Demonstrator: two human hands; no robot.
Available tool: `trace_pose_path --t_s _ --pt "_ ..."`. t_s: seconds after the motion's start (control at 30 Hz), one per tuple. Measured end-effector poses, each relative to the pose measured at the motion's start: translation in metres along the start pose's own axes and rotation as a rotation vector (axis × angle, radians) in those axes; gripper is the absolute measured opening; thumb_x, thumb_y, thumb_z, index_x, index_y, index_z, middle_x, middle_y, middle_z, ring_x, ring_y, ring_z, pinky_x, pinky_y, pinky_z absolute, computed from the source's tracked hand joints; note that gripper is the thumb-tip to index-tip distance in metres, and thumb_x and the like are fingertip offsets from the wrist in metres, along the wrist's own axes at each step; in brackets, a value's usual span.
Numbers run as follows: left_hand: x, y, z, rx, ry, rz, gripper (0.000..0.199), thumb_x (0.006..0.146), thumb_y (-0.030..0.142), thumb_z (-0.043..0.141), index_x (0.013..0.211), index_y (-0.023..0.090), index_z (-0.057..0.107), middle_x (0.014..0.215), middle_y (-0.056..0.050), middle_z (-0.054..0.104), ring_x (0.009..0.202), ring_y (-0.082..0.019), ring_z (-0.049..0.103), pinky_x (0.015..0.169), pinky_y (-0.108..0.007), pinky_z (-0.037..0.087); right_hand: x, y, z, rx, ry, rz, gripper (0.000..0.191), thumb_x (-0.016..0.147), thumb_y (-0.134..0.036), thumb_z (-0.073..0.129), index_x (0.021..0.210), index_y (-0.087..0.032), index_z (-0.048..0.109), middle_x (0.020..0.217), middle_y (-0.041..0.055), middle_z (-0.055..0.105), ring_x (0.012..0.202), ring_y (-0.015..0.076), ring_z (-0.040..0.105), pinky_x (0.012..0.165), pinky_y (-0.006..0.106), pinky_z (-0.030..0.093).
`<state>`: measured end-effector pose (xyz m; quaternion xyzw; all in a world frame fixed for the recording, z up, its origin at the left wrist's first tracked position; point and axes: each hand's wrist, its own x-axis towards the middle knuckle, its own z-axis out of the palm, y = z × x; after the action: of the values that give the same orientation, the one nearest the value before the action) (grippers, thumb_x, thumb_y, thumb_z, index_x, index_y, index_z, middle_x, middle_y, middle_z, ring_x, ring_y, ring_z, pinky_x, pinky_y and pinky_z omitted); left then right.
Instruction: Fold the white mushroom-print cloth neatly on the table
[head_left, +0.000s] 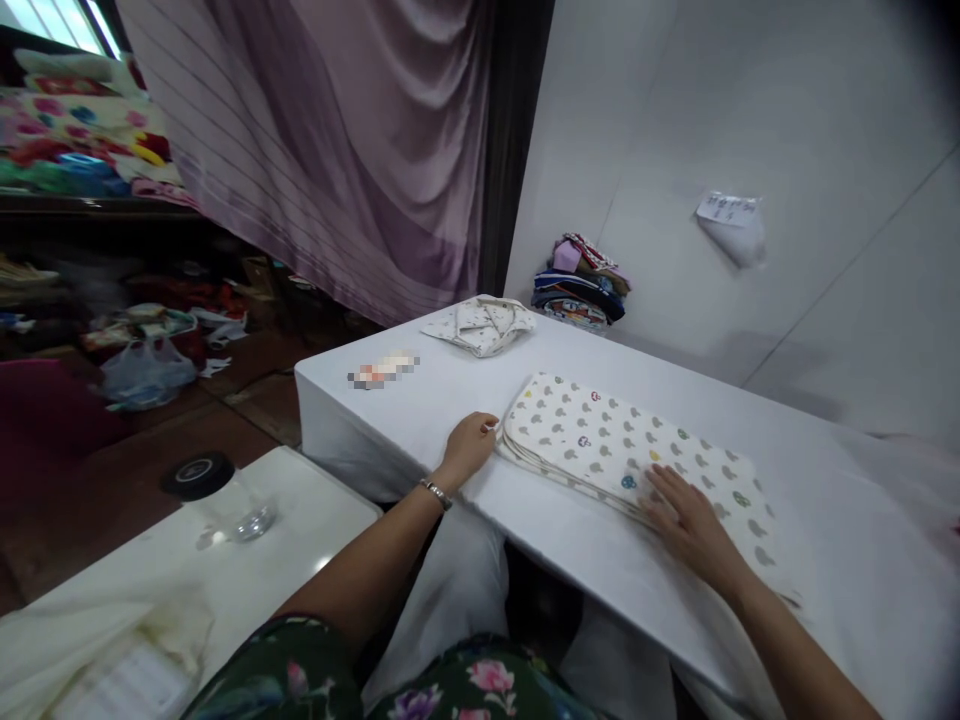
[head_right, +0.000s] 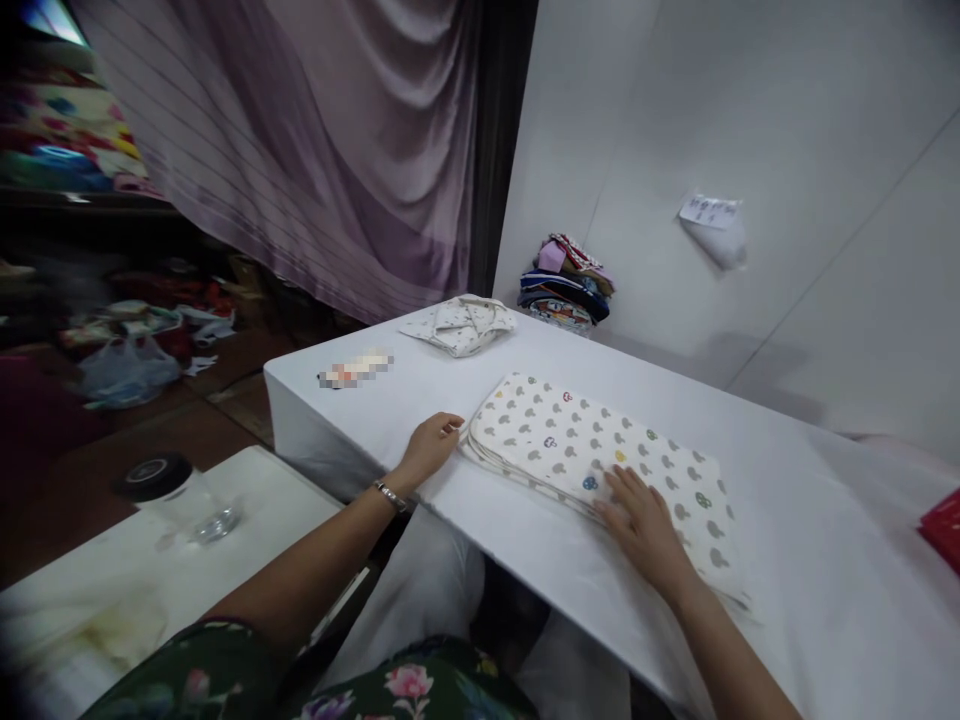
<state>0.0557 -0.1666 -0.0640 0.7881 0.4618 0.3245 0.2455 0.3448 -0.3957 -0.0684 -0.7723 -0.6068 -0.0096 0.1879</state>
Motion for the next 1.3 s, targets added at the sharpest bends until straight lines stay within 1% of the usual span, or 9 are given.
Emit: trace_pose_path --t_s 0.1,0.2,0.33,0.43,0.6,0.83,1.03,1.17,1.3 --pt "0.001 0.004 -0.001 0.023 -0.015 -0.050 0.017 0.077 0.024 0.052 0.085 0.019 0.066 0.083 -0.002 0.066 0.076 -0.014 0.058 0.070 -0.026 0.043 0.028 -0.039 0.005 0.159 0.025 -0.131 0.043 0.088 -0.048 0.040 0.116 -0.022 0.060 0.127 0.0094 0.055 0.122 0.0261 0.046 0.096 0.043 0.043" --pt "-0.001 0.006 0.002 0.060 -0.007 -0.028 0.016 0.078 0.029 0.053 0.074 0.019 0.065 0.077 -0.001 0.064 0.073 -0.014 0.056 0.067 -0.026 0.041 0.056 -0.079 0.018 0.245 0.022 -0.272 0.032 0.089 -0.039 0.043 0.103 -0.023 0.066 0.112 0.0077 0.063 0.107 0.0231 0.056 0.092 0.040 0.045" --pt "-0.009 0.008 0.009 0.099 0.048 0.046 0.016 0.078 0.028 0.054 0.069 0.019 0.063 0.074 -0.001 0.061 0.074 -0.014 0.054 0.069 -0.027 0.039 0.089 -0.122 0.038 0.254 0.018 -0.350 0.024 0.087 -0.031 0.049 0.102 -0.023 0.066 0.104 0.0062 0.064 0.100 0.0209 0.055 0.090 0.036 0.043" --pt "-0.014 0.008 0.012 0.102 0.065 0.092 0.011 0.075 0.024 0.057 0.068 0.020 0.063 0.077 -0.002 0.060 0.080 -0.015 0.053 0.075 -0.027 0.040 0.104 -0.141 0.051 0.167 -0.030 -0.339 0.024 0.085 -0.030 0.054 0.104 -0.020 0.064 0.100 0.0069 0.063 0.097 0.0203 0.053 0.088 0.033 0.041" --pt "-0.013 0.007 0.012 0.123 0.006 0.073 0.010 0.073 0.019 0.057 0.072 0.020 0.066 0.080 -0.003 0.060 0.084 -0.016 0.053 0.078 -0.028 0.040 0.110 -0.148 0.062 0.081 -0.078 -0.311 0.022 0.085 -0.034 0.054 0.099 -0.021 0.065 0.093 0.0058 0.060 0.091 0.0191 0.050 0.083 0.030 0.039" --pt "-0.015 0.010 0.009 0.091 0.055 0.076 0.010 0.076 0.022 0.056 0.072 0.020 0.066 0.081 -0.003 0.057 0.084 -0.016 0.051 0.078 -0.029 0.041 0.114 -0.142 0.063 0.361 -0.049 -0.186 0.027 0.089 -0.031 0.044 0.074 -0.020 0.063 0.077 0.0021 0.061 0.079 0.0155 0.054 0.075 0.027 0.040" --pt "-0.015 0.013 0.009 0.087 0.019 0.178 0.016 0.077 0.034 0.060 0.069 0.021 0.066 0.084 -0.003 0.055 0.086 -0.016 0.049 0.078 -0.031 0.038 0.115 -0.138 0.071 0.497 -0.016 -0.078 0.025 0.086 -0.035 0.045 0.078 -0.021 0.065 0.080 0.0026 0.064 0.079 0.0171 0.057 0.072 0.029 0.042" --pt "-0.010 0.016 0.013 0.152 -0.039 0.109 0.030 0.078 0.048 0.056 0.070 0.022 0.069 0.081 -0.003 0.055 0.084 -0.017 0.050 0.075 -0.031 0.038 0.114 -0.135 0.076 0.543 0.017 -0.077 0.024 0.085 -0.033 0.045 0.088 -0.021 0.065 0.089 0.0035 0.066 0.084 0.0179 0.058 0.076 0.030 0.043" --pt "-0.006 0.020 0.019 0.182 -0.043 0.005 0.026 0.076 0.044 0.058 0.072 0.022 0.069 0.086 -0.003 0.057 0.087 -0.019 0.051 0.078 -0.033 0.038 0.112 -0.134 0.078 0.599 0.064 -0.107 0.025 0.084 -0.029 0.044 0.096 -0.020 0.065 0.091 0.0045 0.064 0.085 0.0180 0.058 0.078 0.031 0.043"
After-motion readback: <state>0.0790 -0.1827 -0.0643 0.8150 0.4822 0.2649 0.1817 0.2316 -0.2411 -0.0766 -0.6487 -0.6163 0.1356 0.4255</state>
